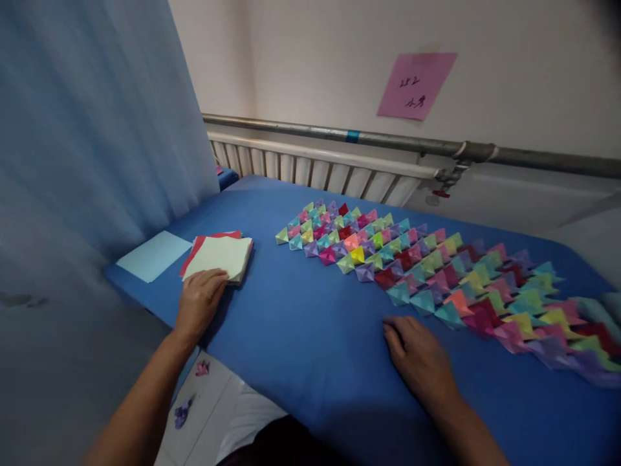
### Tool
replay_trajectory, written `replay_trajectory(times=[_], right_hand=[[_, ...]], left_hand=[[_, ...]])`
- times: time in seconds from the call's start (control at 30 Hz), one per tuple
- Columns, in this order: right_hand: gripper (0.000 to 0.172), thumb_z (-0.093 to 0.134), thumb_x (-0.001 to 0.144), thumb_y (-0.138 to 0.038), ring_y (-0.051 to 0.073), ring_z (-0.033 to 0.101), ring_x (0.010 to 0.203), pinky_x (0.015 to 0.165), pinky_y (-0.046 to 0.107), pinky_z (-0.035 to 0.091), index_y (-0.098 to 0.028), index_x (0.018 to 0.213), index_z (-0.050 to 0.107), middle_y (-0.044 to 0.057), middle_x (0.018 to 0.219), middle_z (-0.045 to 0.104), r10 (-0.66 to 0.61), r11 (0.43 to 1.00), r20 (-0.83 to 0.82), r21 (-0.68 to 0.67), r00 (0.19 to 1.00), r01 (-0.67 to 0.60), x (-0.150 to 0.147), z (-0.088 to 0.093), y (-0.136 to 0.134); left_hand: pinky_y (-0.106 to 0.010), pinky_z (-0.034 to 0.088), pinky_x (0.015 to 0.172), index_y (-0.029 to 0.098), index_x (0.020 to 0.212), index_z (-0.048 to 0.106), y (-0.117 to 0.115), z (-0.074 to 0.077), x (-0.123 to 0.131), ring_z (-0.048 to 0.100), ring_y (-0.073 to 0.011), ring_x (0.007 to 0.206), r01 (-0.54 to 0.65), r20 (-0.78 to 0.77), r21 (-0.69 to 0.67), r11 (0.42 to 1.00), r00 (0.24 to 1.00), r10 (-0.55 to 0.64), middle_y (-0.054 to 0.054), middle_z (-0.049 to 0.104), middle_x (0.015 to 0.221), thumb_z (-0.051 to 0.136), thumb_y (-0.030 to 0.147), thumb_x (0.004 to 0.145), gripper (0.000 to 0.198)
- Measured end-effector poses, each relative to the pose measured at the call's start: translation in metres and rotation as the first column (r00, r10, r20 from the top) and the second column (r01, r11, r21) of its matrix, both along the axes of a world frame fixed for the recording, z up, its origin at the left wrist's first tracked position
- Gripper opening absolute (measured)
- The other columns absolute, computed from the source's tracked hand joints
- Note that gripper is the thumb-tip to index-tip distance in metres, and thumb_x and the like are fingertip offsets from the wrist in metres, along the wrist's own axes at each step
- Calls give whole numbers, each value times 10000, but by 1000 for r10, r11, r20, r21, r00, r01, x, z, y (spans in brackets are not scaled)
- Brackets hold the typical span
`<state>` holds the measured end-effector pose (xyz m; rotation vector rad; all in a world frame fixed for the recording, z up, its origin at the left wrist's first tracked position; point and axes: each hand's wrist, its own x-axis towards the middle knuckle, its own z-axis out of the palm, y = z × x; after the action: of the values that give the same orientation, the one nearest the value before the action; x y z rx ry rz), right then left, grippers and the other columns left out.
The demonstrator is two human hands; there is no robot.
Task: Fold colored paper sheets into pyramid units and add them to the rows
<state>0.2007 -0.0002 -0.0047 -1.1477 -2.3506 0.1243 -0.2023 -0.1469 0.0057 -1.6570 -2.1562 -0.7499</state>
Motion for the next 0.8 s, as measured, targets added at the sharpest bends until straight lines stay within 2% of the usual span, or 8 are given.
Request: replay_trajectory(times=[0.07, 0.17, 0.27, 0.33, 0.43, 0.57, 0.67, 0.8], right_hand=[[260, 425, 938, -298, 227, 665, 778, 705, 352, 509, -212, 915, 669, 74, 823, 693, -10, 1000, 19, -5, 1000, 10, -1, 1, -1], [277, 415, 940, -266, 236, 650, 796, 735, 361, 503, -186, 926, 680, 93, 829, 685, -26, 999, 62, -25, 998, 27, -2, 2, -7], [263, 438, 929, -225, 231, 639, 844, 775, 354, 499, -176, 978, 691, 101, 878, 685, -22, 996, 64, -82, 998, 28, 0, 2, -20], [257, 464, 919, -202, 230, 630, 895, 820, 361, 495, -182, 1038, 692, 103, 945, 690, -16, 993, 33, -115, 999, 20, 0, 1, -32], [358, 493, 900, -150, 243, 584, 1053, 930, 393, 464, -188, 1220, 648, 123, 1145, 655, 64, 989, -1, -132, 998, -63, -4, 4, -50], [456, 471, 900, -78, 251, 524, 1101, 918, 416, 431, -263, 1283, 637, 124, 1363, 542, 251, 960, 139, -165, 958, -227, -9, 10, -63], [439, 485, 909, -84, 276, 488, 1136, 904, 436, 398, -299, 1253, 655, 99, 1400, 535, 271, 954, 203, -188, 941, -234, -11, 11, -64], [438, 476, 908, -84, 281, 454, 1132, 895, 432, 373, -300, 1246, 650, 61, 1388, 570, 269, 949, 202, -220, 942, -224, -12, 11, -64]], left_hand=[[-426, 491, 924, 234, 973, 706, -8, 0, 26, 688, -231, 999, 86, -33, 116, 989, 996, -83, -66, 760, 1041, 489, 291, 974, 224], [-408, 490, 923, 246, 975, 692, -16, -1, 78, 679, -215, 1003, 291, -23, 137, 947, 957, -290, -44, 757, 996, 530, 227, 962, 163], [-394, 497, 923, 240, 1006, 682, -22, -6, 123, 669, -206, 1016, 536, 67, 97, 839, 837, -542, -43, 748, 1021, 527, 175, 955, 176], [-392, 500, 940, 231, 1026, 678, -24, -11, 141, 663, -205, 1038, 645, 134, 69, 761, 750, -648, -53, 739, 1073, 514, 155, 954, 194], [-407, 491, 995, 236, 1047, 675, -27, -17, 149, 661, -205, 1068, 722, 196, 28, 691, 674, -712, -52, 731, 1120, 510, 148, 951, 210], [-423, 496, 1004, 241, 1055, 661, -28, -17, 145, 662, -215, 1090, 750, 223, -13, 662, 647, -729, -51, 731, 1134, 519, 153, 940, 203], [-428, 498, 998, 231, 1037, 644, -27, -16, 143, 674, -216, 1064, 753, 223, -23, 657, 645, -731, -59, 734, 1114, 521, 146, 928, 184], [-415, 480, 989, 216, 1000, 616, -27, -17, 144, 676, -211, 1028, 748, 214, -22, 663, 651, -728, -65, 735, 1078, 546, 138, 911, 137]])
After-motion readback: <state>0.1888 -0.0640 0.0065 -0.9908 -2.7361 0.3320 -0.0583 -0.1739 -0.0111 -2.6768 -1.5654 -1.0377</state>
